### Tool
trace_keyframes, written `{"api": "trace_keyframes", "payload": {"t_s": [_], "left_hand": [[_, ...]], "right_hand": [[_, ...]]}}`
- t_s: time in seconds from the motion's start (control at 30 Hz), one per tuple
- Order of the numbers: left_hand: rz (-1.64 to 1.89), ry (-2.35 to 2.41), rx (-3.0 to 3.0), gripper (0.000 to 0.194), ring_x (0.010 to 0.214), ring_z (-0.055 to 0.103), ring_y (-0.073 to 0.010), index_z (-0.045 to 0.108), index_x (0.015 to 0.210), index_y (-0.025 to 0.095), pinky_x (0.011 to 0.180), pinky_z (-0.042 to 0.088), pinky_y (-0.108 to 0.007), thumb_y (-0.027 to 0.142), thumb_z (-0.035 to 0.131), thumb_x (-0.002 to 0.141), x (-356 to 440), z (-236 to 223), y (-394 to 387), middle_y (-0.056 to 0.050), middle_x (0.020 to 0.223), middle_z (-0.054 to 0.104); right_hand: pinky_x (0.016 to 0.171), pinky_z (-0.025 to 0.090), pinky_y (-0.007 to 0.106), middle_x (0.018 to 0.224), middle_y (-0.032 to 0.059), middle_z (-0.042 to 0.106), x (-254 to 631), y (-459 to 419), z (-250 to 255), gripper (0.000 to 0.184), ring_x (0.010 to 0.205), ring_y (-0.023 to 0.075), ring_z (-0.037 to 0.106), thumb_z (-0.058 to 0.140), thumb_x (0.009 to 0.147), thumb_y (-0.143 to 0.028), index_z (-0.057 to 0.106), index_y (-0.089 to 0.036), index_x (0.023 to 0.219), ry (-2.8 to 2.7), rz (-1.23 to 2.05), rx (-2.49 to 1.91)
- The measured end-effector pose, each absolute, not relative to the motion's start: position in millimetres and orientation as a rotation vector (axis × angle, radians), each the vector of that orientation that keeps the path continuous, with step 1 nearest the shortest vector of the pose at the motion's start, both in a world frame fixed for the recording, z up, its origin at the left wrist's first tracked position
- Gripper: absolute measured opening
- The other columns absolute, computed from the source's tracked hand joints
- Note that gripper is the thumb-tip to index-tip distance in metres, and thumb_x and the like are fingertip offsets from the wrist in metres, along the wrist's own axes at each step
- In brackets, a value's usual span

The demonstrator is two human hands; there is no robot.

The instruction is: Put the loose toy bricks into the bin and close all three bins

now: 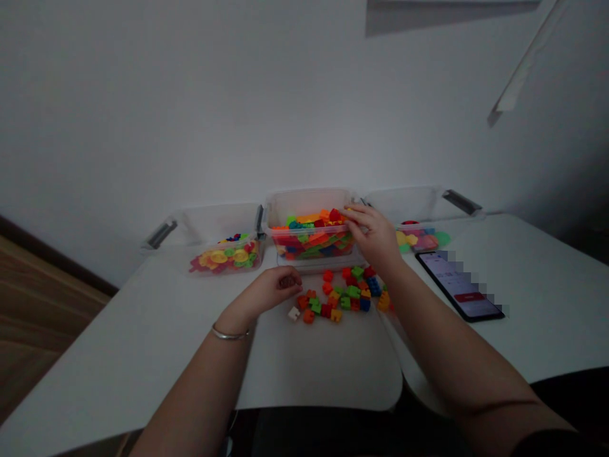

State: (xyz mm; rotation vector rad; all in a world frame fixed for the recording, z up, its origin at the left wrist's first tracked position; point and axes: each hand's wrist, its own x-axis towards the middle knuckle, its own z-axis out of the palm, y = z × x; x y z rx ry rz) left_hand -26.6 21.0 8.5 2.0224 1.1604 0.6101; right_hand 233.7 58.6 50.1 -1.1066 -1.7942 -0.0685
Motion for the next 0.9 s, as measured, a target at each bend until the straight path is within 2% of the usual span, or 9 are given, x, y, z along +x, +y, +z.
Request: {"api": "trace_keyframes", "payload": {"t_s": [0.23,0.4,0.53,0.73,0.9], "left_hand": [[0.523,1.156,1.995,0.019,0.059,0.050,-0.0136,0.062,0.083,0.018,0.053,0.039,-0.024,0.036,0.066,0.077,-31,15,19,0.003,0.063,0.054],[0.543,1.076,2.172,0.017,0.072,0.052,-0.0156,0.066,0.085,0.019,0.064,0.044,-0.027,0.029,0.071,0.072,-31,19,16,-0.001,0.079,0.058],[0.527,1.035,2.265,0.026,0.079,0.051,-0.0167,0.068,0.092,0.021,0.069,0.046,-0.028,0.025,0.074,0.068,-29,25,13,-0.002,0.088,0.057],[0.518,1.045,2.260,0.027,0.082,0.055,-0.0182,0.070,0.095,0.022,0.074,0.048,-0.031,0.020,0.072,0.068,-26,17,14,-0.003,0.092,0.060],[0.500,1.021,2.285,0.015,0.087,0.059,-0.0204,0.072,0.088,0.022,0.081,0.048,-0.033,0.021,0.070,0.072,-25,10,19,-0.005,0.090,0.066]], "right_hand": [[0.101,0.045,0.043,0.118,0.0075,0.071,227,57,48,0.032,0.112,0.0230,0.063,0.045,0.093,-0.023,0.072,-0.020,0.112,-1.949,-0.146,-1.161],[0.106,0.037,0.050,0.119,0.0096,0.070,222,52,51,0.033,0.112,0.0266,0.062,0.049,0.093,-0.029,0.069,-0.018,0.117,-2.085,-0.246,-1.166],[0.111,0.032,0.053,0.122,0.0113,0.068,220,49,50,0.037,0.115,0.0277,0.060,0.054,0.088,-0.024,0.065,-0.017,0.123,-2.112,-0.254,-1.176],[0.109,0.036,0.053,0.131,0.0168,0.061,224,47,55,0.052,0.126,0.0325,0.051,0.056,0.087,-0.028,0.053,-0.012,0.136,-2.064,-0.187,-1.182],[0.107,0.037,0.051,0.129,0.0154,0.062,228,36,71,0.045,0.122,0.0310,0.053,0.053,0.089,-0.028,0.056,-0.014,0.131,-1.972,-0.225,-1.080]]}}
